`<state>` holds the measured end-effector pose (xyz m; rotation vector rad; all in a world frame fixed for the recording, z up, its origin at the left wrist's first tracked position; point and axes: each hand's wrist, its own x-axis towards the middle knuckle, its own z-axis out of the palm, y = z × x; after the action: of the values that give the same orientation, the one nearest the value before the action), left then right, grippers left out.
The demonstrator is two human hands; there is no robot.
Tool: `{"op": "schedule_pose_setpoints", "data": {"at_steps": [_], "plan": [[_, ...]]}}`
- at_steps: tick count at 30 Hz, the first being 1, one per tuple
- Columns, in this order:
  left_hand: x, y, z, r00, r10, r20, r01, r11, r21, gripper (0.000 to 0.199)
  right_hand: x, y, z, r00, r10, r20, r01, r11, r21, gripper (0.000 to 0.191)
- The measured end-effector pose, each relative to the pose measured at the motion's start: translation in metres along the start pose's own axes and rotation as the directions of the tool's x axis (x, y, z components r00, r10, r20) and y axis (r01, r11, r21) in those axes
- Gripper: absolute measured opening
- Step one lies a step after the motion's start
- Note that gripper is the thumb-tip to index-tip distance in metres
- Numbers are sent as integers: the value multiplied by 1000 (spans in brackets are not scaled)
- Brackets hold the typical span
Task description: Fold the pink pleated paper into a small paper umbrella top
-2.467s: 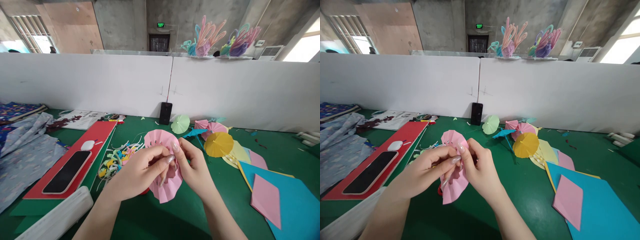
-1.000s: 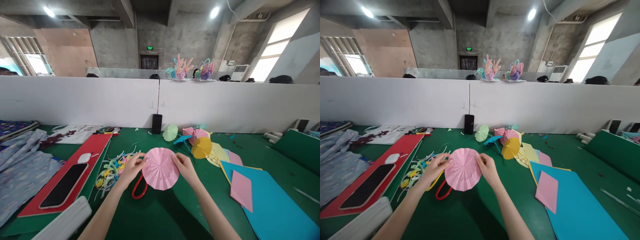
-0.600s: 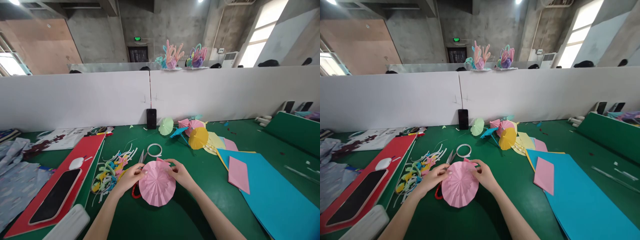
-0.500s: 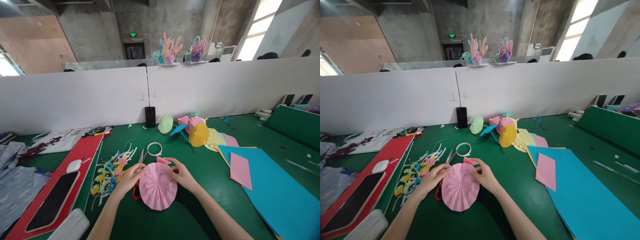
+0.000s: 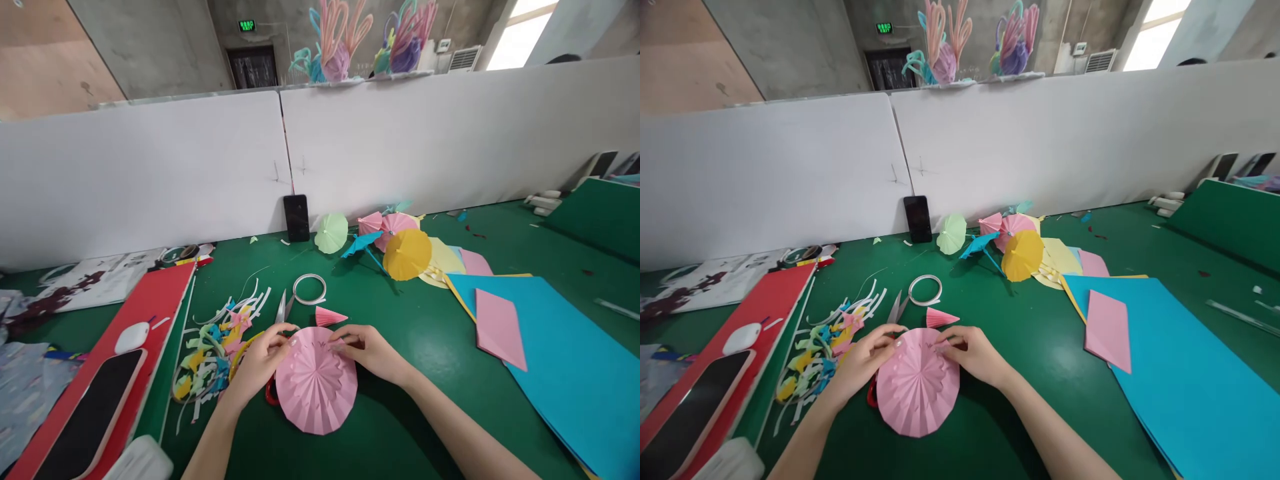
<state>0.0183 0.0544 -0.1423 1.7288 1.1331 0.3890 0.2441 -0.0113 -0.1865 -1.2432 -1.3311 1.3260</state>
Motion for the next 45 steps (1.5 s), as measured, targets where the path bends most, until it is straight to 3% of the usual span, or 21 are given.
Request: {"op": "schedule_pose_setpoints", "data": {"at_steps": [4, 17, 24, 30, 34, 45], "plan": [[0, 1, 2, 1000, 15, 21, -15, 1000, 0, 44, 0, 1, 0, 1000, -1, -8, 1, 1000, -5, 28], [4, -11, 7, 998, 68, -7, -68, 997, -27, 23, -2, -2, 1, 997, -69, -30, 68, 997, -31, 21], [1, -8, 5, 997, 77, 14, -77, 997, -23, 19, -4, -8, 2, 999, -40, -14, 40, 999, -25, 22], [-2, -5, 6, 997, 62, 51, -60, 998, -33, 36, -5, -7, 5, 999, -23, -32, 23, 1000, 18, 26], [-3, -3, 6, 993, 61, 99, -58, 998, -32, 34, -7, -6, 7, 999, 15, -31, -14, 1000, 27, 33], [-4, -2, 8, 979, 90, 183, -88, 996, -18, 28, -10, -3, 13, 992, 94, 86, -101, 991, 86, 33]]}}
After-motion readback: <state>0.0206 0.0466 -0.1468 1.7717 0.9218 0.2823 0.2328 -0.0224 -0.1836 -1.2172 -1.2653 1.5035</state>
